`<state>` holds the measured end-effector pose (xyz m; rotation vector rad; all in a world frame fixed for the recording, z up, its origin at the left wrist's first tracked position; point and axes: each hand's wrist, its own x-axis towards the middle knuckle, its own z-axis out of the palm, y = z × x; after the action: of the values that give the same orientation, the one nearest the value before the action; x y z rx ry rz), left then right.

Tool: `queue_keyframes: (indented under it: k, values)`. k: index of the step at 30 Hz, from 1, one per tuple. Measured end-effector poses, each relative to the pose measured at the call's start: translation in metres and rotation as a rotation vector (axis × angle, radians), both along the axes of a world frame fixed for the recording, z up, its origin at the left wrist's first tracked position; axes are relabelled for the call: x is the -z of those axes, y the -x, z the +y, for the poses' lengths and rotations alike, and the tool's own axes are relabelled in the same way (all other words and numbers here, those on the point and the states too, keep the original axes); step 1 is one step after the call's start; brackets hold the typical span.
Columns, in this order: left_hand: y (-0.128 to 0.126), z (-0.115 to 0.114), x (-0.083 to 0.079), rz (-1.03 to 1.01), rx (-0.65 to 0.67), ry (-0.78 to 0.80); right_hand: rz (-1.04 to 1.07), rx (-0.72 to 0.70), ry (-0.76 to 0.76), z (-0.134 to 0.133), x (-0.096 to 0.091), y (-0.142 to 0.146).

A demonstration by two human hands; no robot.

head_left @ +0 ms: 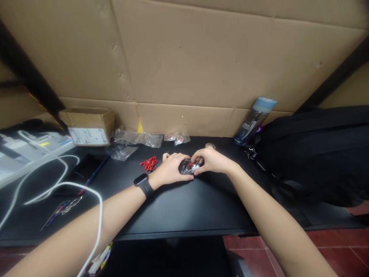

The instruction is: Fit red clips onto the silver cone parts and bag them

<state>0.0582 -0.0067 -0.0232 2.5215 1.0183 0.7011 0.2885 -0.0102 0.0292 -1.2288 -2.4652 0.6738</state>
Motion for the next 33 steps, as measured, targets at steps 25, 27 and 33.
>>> queue_keyframes:
  k: [25, 27, 33]
  values:
    - [0.000, 0.004, 0.005, -0.101, 0.111, 0.008, 0.113, -0.034, 0.042, 0.004, 0.015, 0.006]
    - [0.001, 0.005, 0.006, -0.103, 0.093, 0.006, 0.131, -0.034, 0.060, 0.003, 0.015, 0.007]
    - [0.002, 0.005, 0.008, -0.127, 0.065, 0.023, 0.116, 0.015, 0.149, 0.005, 0.008, -0.003]
